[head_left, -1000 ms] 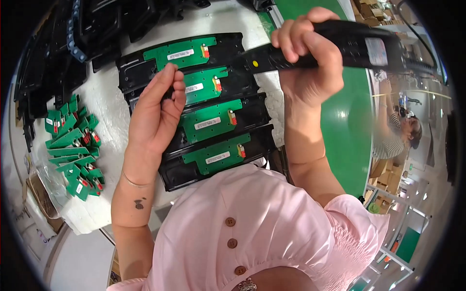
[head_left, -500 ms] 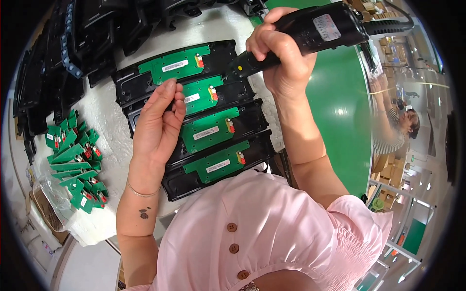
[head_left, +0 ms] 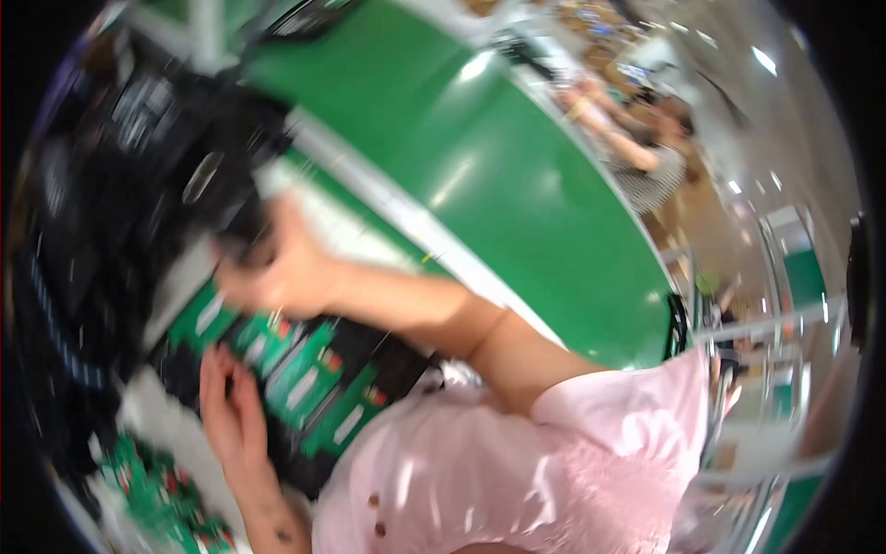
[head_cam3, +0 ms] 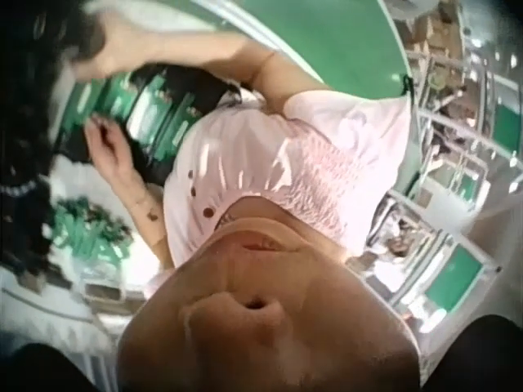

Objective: Assembling electronic circuit boards onto plastic housings using an electric screwdriver.

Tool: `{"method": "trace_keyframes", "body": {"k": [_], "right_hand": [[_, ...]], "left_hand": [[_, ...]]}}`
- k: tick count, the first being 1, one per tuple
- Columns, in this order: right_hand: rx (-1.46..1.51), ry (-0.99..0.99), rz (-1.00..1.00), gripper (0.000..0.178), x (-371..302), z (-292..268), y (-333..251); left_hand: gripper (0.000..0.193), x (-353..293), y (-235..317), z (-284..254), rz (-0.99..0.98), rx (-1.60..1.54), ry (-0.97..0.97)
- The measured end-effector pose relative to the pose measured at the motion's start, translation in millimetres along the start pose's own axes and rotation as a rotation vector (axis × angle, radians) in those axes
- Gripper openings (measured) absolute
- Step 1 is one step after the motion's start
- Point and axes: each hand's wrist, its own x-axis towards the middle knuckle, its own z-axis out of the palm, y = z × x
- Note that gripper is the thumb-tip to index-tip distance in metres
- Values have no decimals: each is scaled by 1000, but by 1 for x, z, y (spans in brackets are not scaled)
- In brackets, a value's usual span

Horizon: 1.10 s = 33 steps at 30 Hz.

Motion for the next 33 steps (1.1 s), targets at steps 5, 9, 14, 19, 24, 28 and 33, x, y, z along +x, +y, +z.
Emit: {"method": "trace_keyframes", "body": {"k": [5, 9, 14, 19, 24, 28, 33], "right_hand": [[96, 24, -203, 20, -2, 3, -9], [234, 122, -358, 22, -18, 2, -39], [423, -48, -426, 15, -45, 6, -73], [515, -58, -405, 20, -52, 12, -69], [542, -107, -373, 22, -51, 12, -60], [491, -15, -518, 12, -54, 14, -70], [481, 10, -553, 12, -54, 17, -63]], "left_hand": [[28, 7, 15, -25, -191, -177, -184], [21, -16, 7, 26, -435, -178, 52], [18, -31, -2, 38, -547, -344, -96], [15, -33, -5, 33, -514, -419, -27], [14, -26, -10, 27, -441, -313, -67], [21, -15, -10, 3, -386, -279, -304], [28, -16, -12, 3, -352, -327, -294]]}}
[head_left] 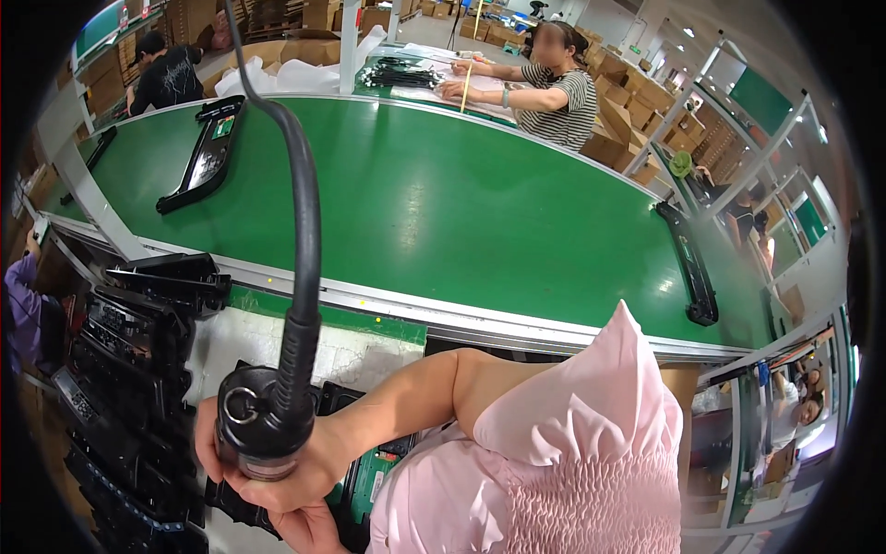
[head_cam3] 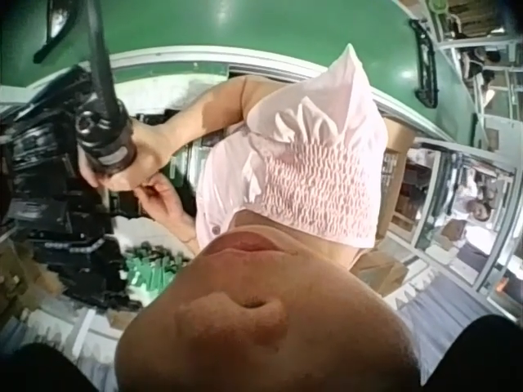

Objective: Assembling electronic circuit boards onto plastic housings using an electric screwdriver.

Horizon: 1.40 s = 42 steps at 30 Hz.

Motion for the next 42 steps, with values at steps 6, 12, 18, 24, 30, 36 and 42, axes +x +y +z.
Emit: {"method": "trace_keyframes", "body": {"k": [6, 12, 18, 24, 30, 36, 42], "right_hand": [[-51, 34, 190, 20, 14, -11, 42], [-255, 72, 195, 10, 34, -27, 22], [-131, -16, 315, 10, 32, -4, 42], [-110, 22, 294, 11, 28, -17, 30], [-120, 22, 291, 13, 31, -22, 34], [-135, 55, 297, 14, 29, -24, 33], [-98, 28, 305, 13, 23, -19, 30]], "left_hand": [[47, 1, -28, 40, -42, 51, 236], [37, 16, -37, 27, -77, 87, 127], [21, -2, -4, 1, -37, 193, 103], [17, -3, -3, 12, -82, 261, 185], [14, 3, -3, 22, -107, 295, 243], [12, 6, -4, 22, -83, 333, 234], [20, -1, -5, 6, -90, 102, 55]]}}
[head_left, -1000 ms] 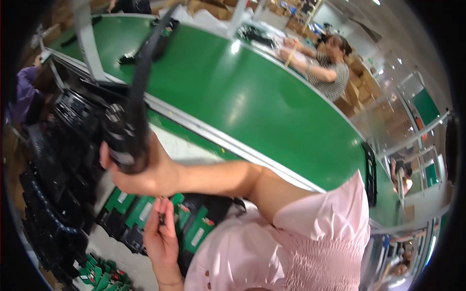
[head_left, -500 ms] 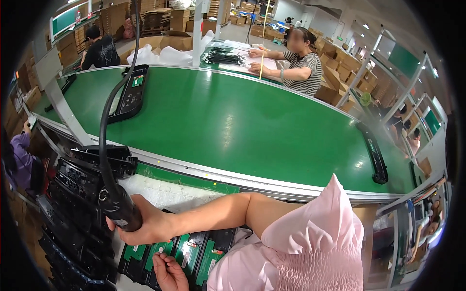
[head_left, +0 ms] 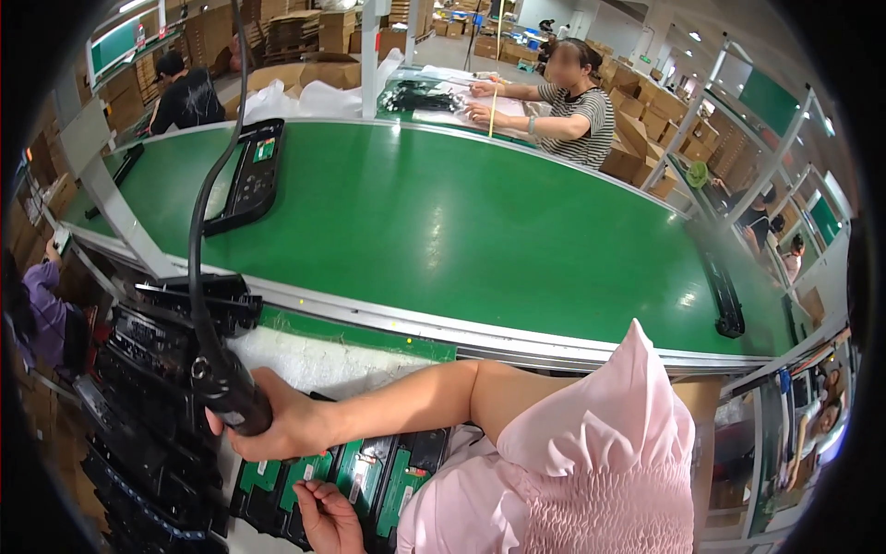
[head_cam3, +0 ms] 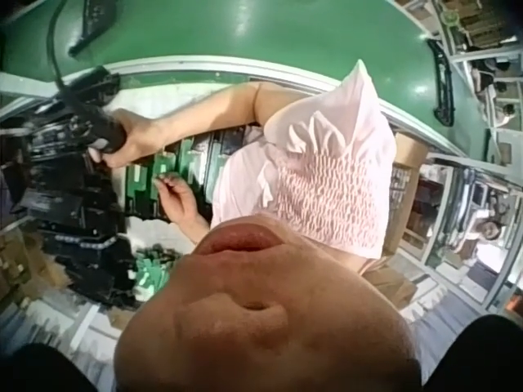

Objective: Assembling electronic circuit boards onto plastic housings using an electric screwdriver.

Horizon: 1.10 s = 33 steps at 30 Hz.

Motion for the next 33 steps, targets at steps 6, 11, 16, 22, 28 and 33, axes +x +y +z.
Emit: {"method": "trace_keyframes", "body": {"k": [6, 11, 16, 22, 28, 33], "right_hand": [[-142, 154, 1, 20, 0, -13, 18], [-71, 2, -68, 22, 5, -8, 13], [-77, -70, -35, 24, 12, -6, 34], [-97, -46, -5, 23, 9, -5, 44], [-112, -60, 16, 20, 11, 1, 50], [-153, -113, 58, 15, 17, 6, 54]], "left_hand": [[8, 9, -20, 5, 123, 278, 37], [17, 6, -27, 24, 19, 316, 160], [14, 4, -25, 23, 47, 266, 186], [12, 5, -24, 20, 65, 228, 171], [11, 4, -27, 22, 128, 238, 240], [12, 6, -27, 19, 152, 216, 236]]}}
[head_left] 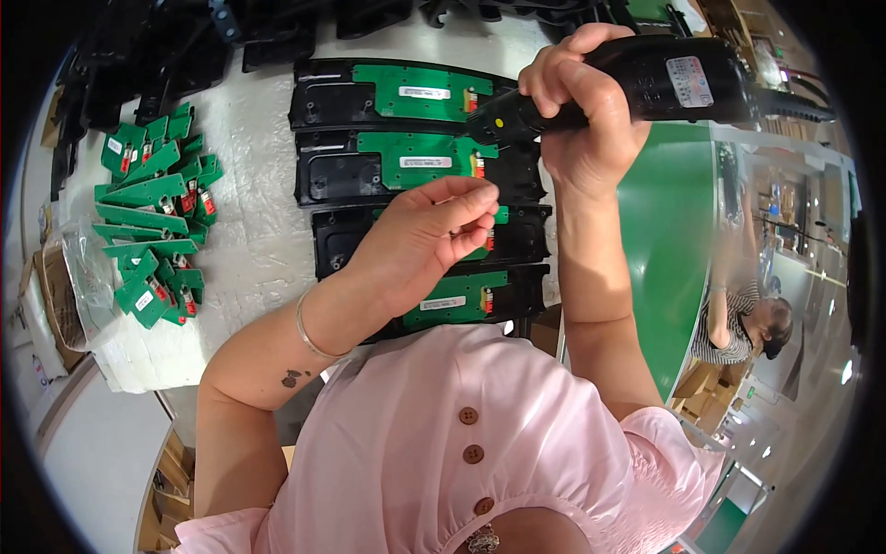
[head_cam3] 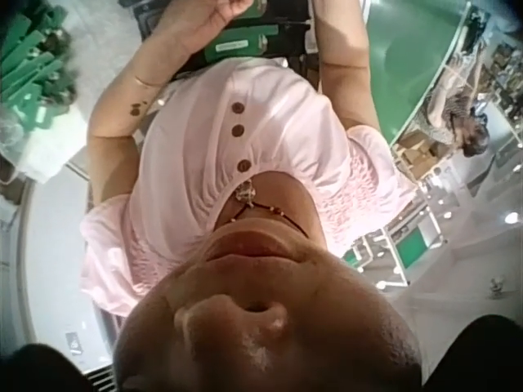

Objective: Assembling electronic circuit boards onto plastic housings using an electric screwdriver.

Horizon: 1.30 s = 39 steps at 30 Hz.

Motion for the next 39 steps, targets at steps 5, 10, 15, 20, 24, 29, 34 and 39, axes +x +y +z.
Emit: {"method": "trace_keyframes", "body": {"k": [5, 10, 15, 20, 24, 29, 34, 39], "right_hand": [[-13, -103, 28, 12, 5, 3, 3], [-13, -59, 152, 19, 1, 12, -6], [20, -129, 66, 16, 4, 9, -5], [260, -309, -47, 26, 7, 31, -17], [333, -140, 308, 26, 2, 74, -13], [297, -226, 258, 27, 5, 76, 11], [285, -164, 258, 25, 6, 76, 2], [338, -331, -31, 29, 10, 44, -12]], "left_hand": [[12, -2, 0, 2, -56, 14, -31], [12, -3, -3, 2, -81, 32, -67], [11, -6, -3, 8, -96, 88, -51], [14, -9, 0, 11, -141, 131, -163], [13, -15, 2, 9, -278, 105, -421], [14, -18, 2, 15, -290, 175, -431], [20, -19, 0, 16, -310, 173, -400], [38, -30, 0, 10, -215, -5, -210]]}}
